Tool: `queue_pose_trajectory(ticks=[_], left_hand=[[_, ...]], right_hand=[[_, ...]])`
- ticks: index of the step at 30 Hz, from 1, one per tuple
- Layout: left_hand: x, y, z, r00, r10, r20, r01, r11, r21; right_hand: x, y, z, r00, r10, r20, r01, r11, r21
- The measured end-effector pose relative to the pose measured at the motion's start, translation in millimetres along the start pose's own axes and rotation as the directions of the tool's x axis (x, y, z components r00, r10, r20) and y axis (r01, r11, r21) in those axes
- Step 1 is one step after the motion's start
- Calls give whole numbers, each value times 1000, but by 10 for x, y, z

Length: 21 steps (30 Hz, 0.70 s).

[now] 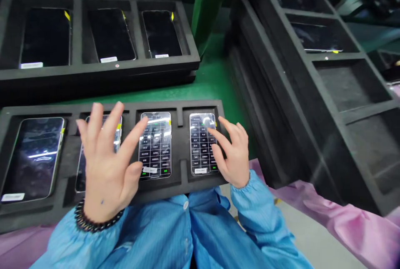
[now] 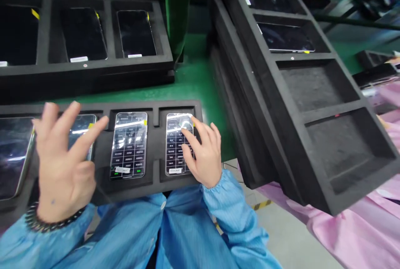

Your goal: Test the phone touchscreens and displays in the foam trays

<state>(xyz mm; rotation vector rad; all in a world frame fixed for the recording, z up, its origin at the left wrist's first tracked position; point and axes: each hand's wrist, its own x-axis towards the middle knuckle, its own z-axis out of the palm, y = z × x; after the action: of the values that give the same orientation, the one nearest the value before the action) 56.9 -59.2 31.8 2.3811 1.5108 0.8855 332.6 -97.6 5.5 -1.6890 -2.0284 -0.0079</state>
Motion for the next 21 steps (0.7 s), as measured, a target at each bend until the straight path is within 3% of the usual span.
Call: queue_pose_trajectory(ticks=[6,11,16,21], left_hand=[[-223,-199,228,986,-72,148,75,997,-16],[-204,-177,217,986,-95,134,95,995,7],[-162,-175,255,977,-90,192,82,996,47],[-144,-170,275,941,-140,306,107,987,124]], right_hand=[[-37,22,90,992,22,126,-16,998,-55],[16,34,65,970,-48,239,58,998,-38],[5,87,104,979,7,204,-13,1000,29],[-18,99,111,980,15,196,-32,996,83]])
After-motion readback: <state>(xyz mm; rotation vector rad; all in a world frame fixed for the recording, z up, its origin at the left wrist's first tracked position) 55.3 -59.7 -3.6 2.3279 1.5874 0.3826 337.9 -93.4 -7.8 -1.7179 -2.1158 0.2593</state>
